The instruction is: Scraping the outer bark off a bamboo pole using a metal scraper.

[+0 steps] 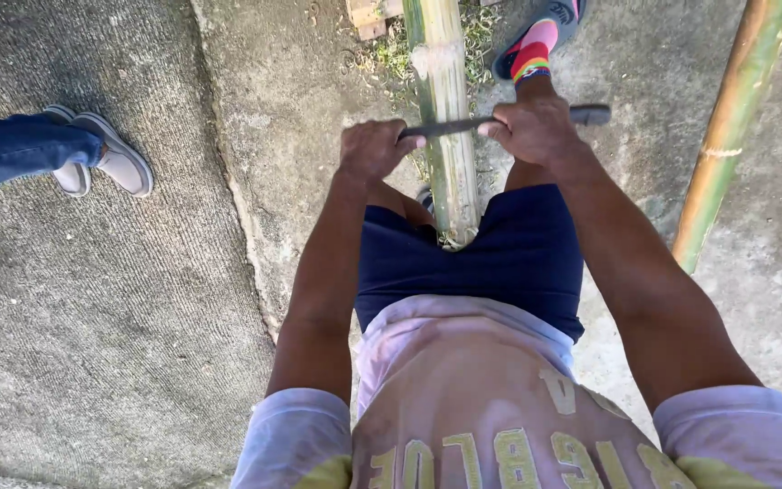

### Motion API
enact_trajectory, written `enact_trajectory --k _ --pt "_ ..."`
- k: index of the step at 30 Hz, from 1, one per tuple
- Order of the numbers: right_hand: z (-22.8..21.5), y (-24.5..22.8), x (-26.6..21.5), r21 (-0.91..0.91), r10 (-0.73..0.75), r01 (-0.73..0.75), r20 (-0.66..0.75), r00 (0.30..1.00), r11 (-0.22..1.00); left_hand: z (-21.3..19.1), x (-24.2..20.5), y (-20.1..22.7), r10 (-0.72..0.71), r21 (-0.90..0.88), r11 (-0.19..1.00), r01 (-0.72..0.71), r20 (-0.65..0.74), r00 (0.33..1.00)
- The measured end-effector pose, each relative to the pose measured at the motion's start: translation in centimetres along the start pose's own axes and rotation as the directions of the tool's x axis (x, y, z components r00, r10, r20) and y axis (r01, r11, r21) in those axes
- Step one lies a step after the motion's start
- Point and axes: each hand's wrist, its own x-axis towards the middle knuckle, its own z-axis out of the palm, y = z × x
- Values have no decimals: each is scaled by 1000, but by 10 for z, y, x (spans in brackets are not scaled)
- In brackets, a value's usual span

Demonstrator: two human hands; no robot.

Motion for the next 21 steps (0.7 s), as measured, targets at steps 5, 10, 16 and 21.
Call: enact_trajectory --k 5,10,16,21 --pt "20 -22 -60 62 7 -9 32 999 998 36 -50 11 -7 -9 1000 8 71 997" --pt "26 -39 -106 68 9 -8 -17 1000 998 73 -90 19 57 0 998 -57 -37 998" --pt "34 -16 -79 93 -23 27 -37 999 995 59 -58 11 120 4 993 -120 -93 988" --pt "5 9 0 146 13 15 -188 982 989 1 15 -4 103 149 986 -80 -159 982"
